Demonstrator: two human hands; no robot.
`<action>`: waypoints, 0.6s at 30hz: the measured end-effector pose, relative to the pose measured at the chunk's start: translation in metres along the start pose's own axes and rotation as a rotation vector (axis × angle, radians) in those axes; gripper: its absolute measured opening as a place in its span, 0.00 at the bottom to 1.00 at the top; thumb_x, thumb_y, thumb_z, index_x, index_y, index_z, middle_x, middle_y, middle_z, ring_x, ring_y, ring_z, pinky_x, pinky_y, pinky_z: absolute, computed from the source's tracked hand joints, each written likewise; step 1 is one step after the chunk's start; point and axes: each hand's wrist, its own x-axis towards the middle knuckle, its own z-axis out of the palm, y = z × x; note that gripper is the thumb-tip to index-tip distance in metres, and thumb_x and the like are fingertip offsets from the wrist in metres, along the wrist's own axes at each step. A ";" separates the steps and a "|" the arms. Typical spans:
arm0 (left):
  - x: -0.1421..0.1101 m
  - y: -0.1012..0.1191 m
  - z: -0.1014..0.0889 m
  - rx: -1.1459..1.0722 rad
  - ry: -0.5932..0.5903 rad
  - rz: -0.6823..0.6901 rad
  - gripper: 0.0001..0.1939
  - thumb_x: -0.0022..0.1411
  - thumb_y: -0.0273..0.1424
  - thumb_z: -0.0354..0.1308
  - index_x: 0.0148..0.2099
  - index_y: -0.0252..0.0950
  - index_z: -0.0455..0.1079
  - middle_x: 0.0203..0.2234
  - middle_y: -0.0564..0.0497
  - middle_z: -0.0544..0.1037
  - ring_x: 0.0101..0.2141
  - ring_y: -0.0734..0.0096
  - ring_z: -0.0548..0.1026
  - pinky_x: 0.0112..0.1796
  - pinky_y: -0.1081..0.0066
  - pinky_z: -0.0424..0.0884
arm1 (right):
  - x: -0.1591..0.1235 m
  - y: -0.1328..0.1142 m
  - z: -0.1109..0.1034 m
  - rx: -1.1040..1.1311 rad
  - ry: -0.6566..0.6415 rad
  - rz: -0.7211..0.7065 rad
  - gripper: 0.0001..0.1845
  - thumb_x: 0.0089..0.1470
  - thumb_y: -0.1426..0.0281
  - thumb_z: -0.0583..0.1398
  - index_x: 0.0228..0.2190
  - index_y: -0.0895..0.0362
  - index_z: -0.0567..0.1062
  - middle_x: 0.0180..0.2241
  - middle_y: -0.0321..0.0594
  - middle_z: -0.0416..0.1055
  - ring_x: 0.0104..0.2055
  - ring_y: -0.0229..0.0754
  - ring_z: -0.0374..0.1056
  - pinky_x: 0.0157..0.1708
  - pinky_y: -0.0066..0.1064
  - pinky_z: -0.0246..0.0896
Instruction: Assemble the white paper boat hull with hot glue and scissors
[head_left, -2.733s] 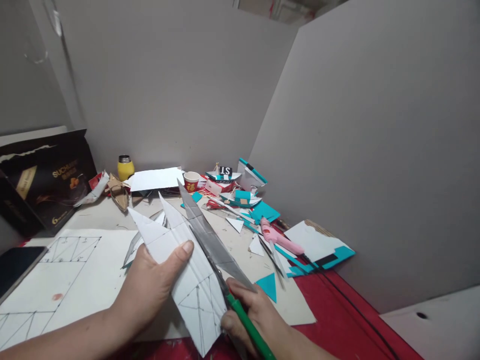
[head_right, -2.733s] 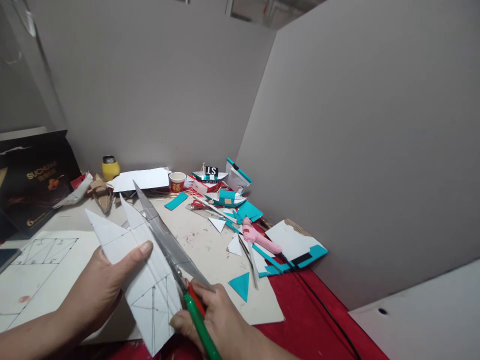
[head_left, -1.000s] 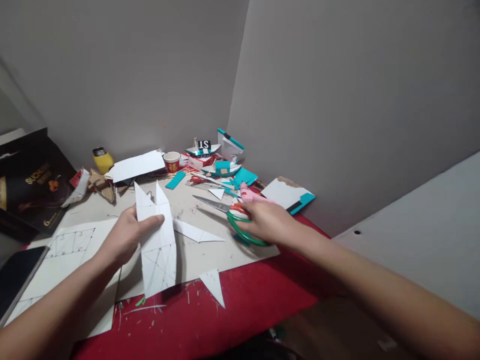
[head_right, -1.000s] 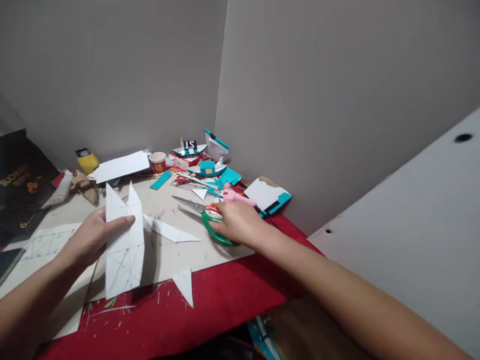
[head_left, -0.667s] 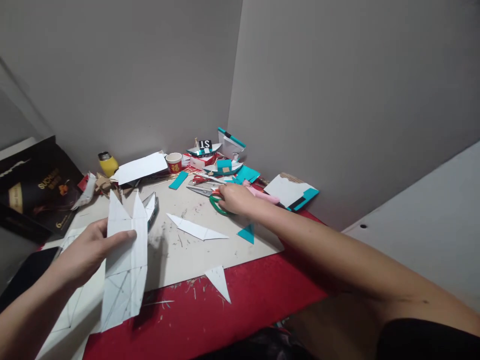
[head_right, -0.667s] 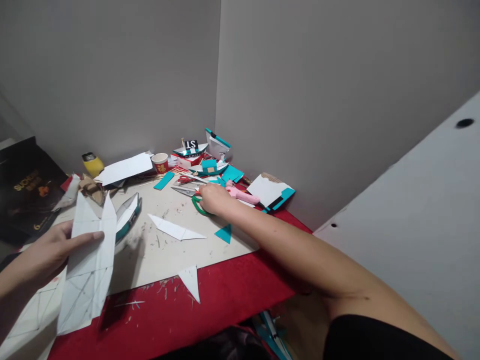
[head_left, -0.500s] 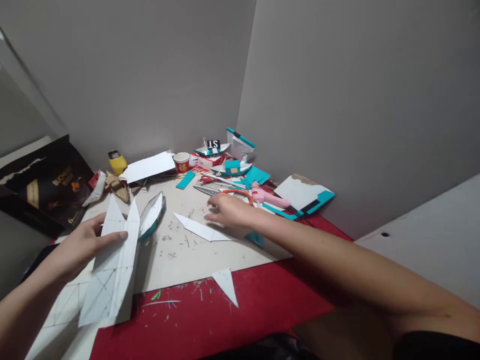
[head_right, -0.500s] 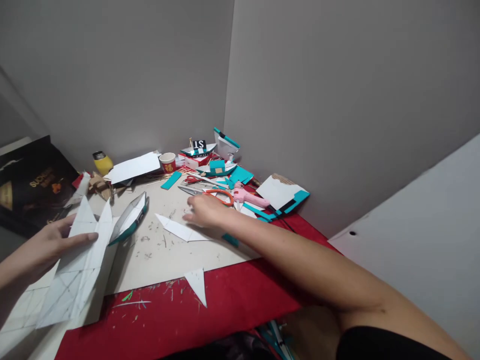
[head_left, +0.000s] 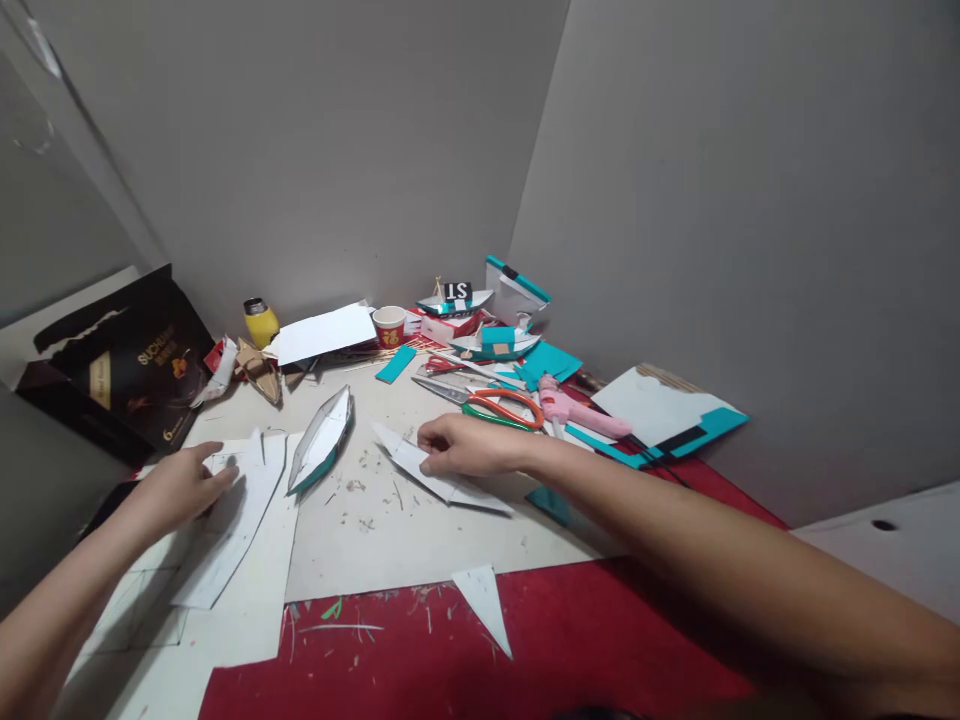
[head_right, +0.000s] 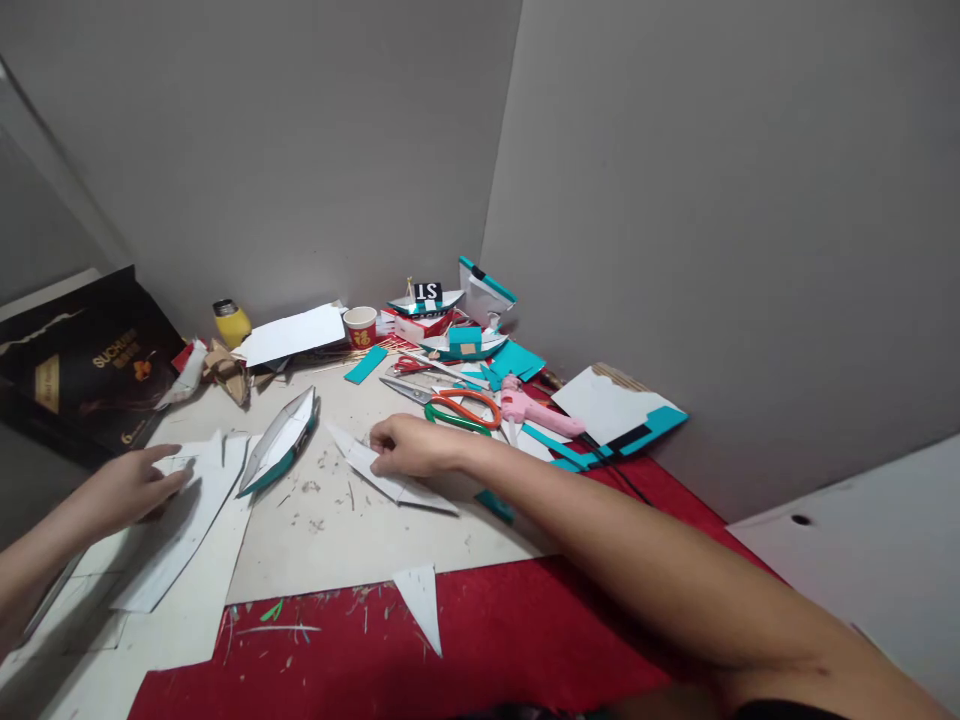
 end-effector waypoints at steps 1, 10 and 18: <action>-0.003 0.006 -0.002 0.246 0.083 0.033 0.14 0.48 0.42 0.63 0.29 0.35 0.73 0.08 0.58 0.64 0.13 0.68 0.66 0.19 0.76 0.52 | -0.003 -0.002 -0.001 0.097 0.000 -0.007 0.07 0.51 0.67 0.58 0.25 0.55 0.64 0.22 0.30 0.61 0.23 0.33 0.60 0.21 0.26 0.57; -0.050 0.078 0.074 -0.566 -0.671 0.114 0.16 0.58 0.44 0.57 0.39 0.35 0.72 0.26 0.51 0.77 0.26 0.70 0.73 0.30 0.73 0.67 | -0.015 -0.038 0.024 1.036 0.211 -0.064 0.20 0.40 0.65 0.68 0.36 0.58 0.70 0.28 0.35 0.72 0.25 0.34 0.68 0.22 0.25 0.66; -0.056 0.081 0.092 -0.693 -0.845 0.063 0.14 0.58 0.41 0.58 0.32 0.33 0.73 0.20 0.53 0.74 0.20 0.75 0.68 0.26 0.74 0.65 | -0.027 -0.033 0.020 0.740 0.464 -0.187 0.11 0.49 0.63 0.63 0.26 0.59 0.72 0.18 0.30 0.65 0.20 0.32 0.61 0.20 0.25 0.61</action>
